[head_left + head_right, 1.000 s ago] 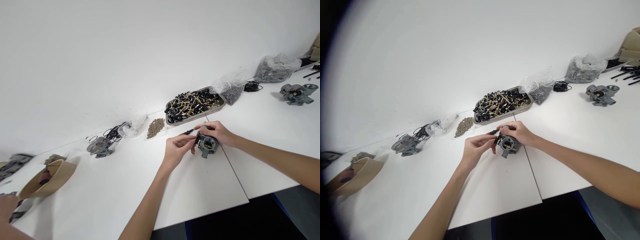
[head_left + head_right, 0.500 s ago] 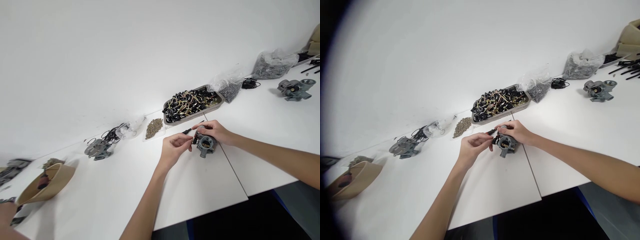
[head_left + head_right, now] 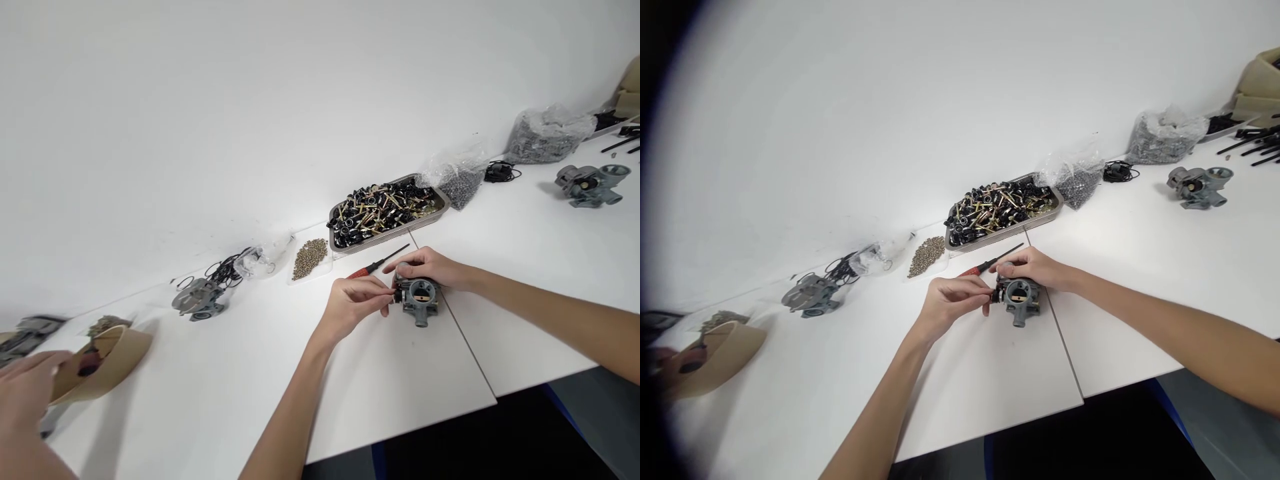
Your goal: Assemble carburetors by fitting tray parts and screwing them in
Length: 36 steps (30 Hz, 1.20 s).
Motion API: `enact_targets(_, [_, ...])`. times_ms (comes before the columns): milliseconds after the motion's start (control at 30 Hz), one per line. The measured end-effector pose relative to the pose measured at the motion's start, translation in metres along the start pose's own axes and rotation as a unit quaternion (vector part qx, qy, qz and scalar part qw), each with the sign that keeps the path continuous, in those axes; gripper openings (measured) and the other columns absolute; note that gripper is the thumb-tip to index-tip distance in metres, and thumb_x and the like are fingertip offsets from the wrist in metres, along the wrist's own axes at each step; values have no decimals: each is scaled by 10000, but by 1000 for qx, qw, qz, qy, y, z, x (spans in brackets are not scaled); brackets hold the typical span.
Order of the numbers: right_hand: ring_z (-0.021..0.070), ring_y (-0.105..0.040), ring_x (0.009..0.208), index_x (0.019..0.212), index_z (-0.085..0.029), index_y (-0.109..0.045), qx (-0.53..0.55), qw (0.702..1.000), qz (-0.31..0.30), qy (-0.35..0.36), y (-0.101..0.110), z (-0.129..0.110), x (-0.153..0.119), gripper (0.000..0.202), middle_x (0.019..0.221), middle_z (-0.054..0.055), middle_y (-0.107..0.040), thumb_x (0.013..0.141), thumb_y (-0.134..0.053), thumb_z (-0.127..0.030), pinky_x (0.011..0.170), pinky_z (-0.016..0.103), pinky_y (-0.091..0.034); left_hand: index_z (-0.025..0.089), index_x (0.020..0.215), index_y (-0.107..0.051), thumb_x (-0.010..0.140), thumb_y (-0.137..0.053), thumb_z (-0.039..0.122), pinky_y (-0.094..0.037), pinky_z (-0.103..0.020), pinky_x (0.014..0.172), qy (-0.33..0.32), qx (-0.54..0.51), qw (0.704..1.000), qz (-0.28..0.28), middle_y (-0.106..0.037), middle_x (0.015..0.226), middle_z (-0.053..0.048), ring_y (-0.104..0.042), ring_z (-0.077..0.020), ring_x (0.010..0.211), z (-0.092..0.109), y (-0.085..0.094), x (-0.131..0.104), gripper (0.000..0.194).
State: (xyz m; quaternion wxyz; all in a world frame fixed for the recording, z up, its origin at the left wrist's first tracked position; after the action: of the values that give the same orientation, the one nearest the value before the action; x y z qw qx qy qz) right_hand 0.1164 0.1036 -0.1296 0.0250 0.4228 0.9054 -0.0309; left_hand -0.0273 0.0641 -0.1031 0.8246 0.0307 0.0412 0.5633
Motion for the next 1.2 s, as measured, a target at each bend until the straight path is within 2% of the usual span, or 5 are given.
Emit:
enact_targets(233, [162,-687,855,1154,-155,-713,-40,991,-119,-41,-7,-4,-5,476,961,78,-754,846,-677,-517,750,269,-514,207,1023,-745,742,-736,346,-523,-366,857,-86,245,950,173,-684,951,-90,-618,-197,895,7,41,6,314])
enact_targets(367, [172,-682,901,1058,-148,-748,-60,991,-110,-42,-9,-9,-9,447,1037,99,-744,882,-622,-539,788,280,-515,222,1065,-730,656,-780,284,-466,-490,1001,-50,342,925,158,-655,1020,-106,-561,-279,1036,-17,45,16,417])
enact_targets(567, [196,-694,839,1152,-128,-704,-39,993,-99,-60,-7,-6,-9,533,989,120,-741,859,-638,-569,745,311,-535,173,887,-730,705,-728,308,-547,-320,722,-54,225,956,181,-708,876,-89,-618,-161,727,-11,59,19,227])
enact_targets(833, [202,-706,821,1100,-119,-712,-31,994,-93,-57,-22,-8,-10,548,1012,137,-728,874,-598,-606,788,332,-544,110,788,-615,655,-827,403,-492,-279,520,-154,-104,938,293,-689,744,-66,-589,-115,476,43,138,5,385])
enact_targets(1200, [323,-637,1118,1090,-247,-739,-176,982,5,-65,2,-7,-9,580,1185,132,-690,857,-500,-721,950,433,-522,152,764,-492,656,-812,378,-424,-219,535,-189,-242,827,472,-654,695,-22,-492,-39,474,-15,220,-32,406])
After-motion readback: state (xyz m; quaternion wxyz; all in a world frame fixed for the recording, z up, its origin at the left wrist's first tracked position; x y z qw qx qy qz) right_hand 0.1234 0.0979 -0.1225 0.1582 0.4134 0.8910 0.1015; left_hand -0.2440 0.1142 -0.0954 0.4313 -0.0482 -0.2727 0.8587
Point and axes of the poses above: each hand's wrist, its own x-axis towards the middle knuckle, its own y-axis out of the back of the hand, z = x × y, the point moved 7 cm from there along x, towards the middle knuckle
